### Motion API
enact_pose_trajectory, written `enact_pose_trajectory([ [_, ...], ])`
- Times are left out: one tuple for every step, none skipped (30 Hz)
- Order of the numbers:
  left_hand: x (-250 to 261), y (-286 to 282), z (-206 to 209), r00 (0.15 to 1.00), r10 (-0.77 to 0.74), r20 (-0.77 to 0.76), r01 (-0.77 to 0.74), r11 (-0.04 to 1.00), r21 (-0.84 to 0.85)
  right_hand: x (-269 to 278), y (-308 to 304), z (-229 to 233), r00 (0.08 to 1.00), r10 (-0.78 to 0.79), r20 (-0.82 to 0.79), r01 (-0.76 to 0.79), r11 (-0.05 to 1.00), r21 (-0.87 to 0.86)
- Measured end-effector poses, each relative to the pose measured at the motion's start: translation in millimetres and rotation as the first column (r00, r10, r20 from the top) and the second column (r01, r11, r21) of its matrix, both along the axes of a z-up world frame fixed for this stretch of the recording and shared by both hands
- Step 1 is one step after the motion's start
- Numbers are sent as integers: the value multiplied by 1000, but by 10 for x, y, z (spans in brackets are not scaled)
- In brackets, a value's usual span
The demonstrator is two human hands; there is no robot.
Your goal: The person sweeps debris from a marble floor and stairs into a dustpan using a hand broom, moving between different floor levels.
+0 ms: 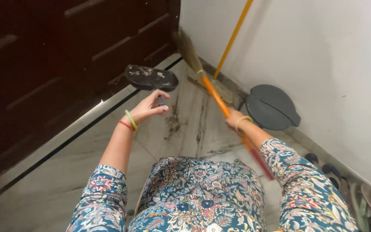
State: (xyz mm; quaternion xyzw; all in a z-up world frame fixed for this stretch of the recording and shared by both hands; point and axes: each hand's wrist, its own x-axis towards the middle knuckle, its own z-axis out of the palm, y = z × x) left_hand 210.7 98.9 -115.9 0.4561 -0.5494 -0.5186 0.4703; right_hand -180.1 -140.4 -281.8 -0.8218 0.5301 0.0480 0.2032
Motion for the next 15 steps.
enact_pose_trajectory([
  [59,0,-167,999,47,7,-48,998,50,-140,-69,8,1000,-15,4,15,997,-80],
  [108,-16,-361,992,127,-13,-124,985,116,-212,-64,-4,999,-33,6,33,987,-155],
  [160,-38,-563,978,206,-26,-198,963,183,-277,-18,10,1000,-22,-2,22,989,-145],
  [213,-34,-775,957,289,-36,-271,929,253,-383,42,79,1000,-7,-14,5,991,-133],
  [272,-41,-971,955,287,-82,-256,929,267,-405,95,138,999,3,-38,-7,993,-114],
  [326,-20,-1140,952,282,-122,-239,928,287,-431,191,165,998,10,-59,-15,996,-87],
  [369,34,-1292,946,279,-162,-221,926,305,-424,281,161,997,17,-80,-22,998,-60],
  [410,97,-1427,935,300,-188,-229,918,325,-402,364,131,994,52,-97,-56,998,-33],
  [449,175,-1540,923,321,-212,-236,908,345,-383,433,78,990,88,-112,-89,996,-4],
  [462,245,-1635,909,342,-238,-242,899,365,-394,492,9,984,124,-127,-122,992,24],
  [467,327,-1705,921,325,-216,-232,901,366,-404,564,-83,977,154,-145,-148,988,53],
  [495,399,-1735,932,307,-190,-225,905,361,-377,610,-187,970,185,-157,-175,982,75],
  [503,481,-1742,943,289,-165,-217,909,357,-376,664,-277,961,217,-168,-203,974,98],
  [538,570,-1715,945,285,-157,-210,903,374,-370,710,-354,962,226,-151,-208,970,128],
  [579,706,-1660,948,281,-150,-204,897,392,-371,773,-421,963,234,-134,-213,964,157],
])
